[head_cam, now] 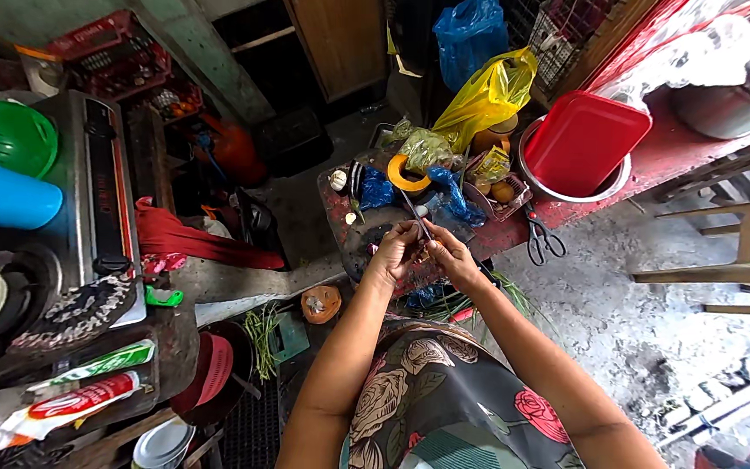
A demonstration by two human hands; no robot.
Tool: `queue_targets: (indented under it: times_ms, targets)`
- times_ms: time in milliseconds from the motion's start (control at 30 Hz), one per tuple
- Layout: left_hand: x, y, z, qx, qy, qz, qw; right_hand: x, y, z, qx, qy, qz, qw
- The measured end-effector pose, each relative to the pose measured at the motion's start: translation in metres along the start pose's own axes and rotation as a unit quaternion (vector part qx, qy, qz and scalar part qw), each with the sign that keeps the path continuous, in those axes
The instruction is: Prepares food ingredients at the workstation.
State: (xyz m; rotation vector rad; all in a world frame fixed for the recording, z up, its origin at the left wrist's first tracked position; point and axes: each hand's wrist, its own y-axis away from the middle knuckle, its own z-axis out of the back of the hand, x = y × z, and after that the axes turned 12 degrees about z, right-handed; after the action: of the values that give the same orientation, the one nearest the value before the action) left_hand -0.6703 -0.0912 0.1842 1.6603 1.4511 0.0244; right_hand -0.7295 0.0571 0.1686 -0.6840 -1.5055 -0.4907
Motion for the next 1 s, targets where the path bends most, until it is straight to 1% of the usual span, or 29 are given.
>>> queue_targets:
  times_ms: [67,200,300,400,567,767,867,1000]
  targets:
    - [0.0,0.001,-0.001,0.003,0.001,0.002,1.0,0.003,0.001,0.001,-0.003,-0.038,-0.015,0.999]
    - [0.0,0.002,0.005,0.056,0.016,0.024,0.998,0.007,0.004,0.002,-0.018,-0.105,-0.047,0.993]
    - [-0.001,0.003,0.009,0.066,0.038,0.044,0.996,0.006,0.004,0.005,-0.026,-0.108,-0.055,0.992]
    - [-0.003,0.006,0.012,0.085,0.004,0.042,0.995,0.002,0.003,0.012,-0.027,-0.097,-0.057,0.993]
    - [-0.003,0.011,0.014,0.065,-0.051,0.035,0.996,0.002,0.004,0.014,-0.008,-0.067,-0.061,0.996]
    - [0.002,0.009,0.021,0.077,-0.043,0.015,0.996,0.003,0.009,0.008,0.062,-0.048,-0.035,0.996]
    - [0.003,0.011,0.019,0.071,-0.05,0.012,0.996,0.002,0.011,0.006,0.066,-0.036,-0.033,0.997]
    - [0.003,0.016,0.016,0.041,-0.045,0.014,0.998,0.003,0.012,0.008,0.075,-0.034,-0.034,0.996]
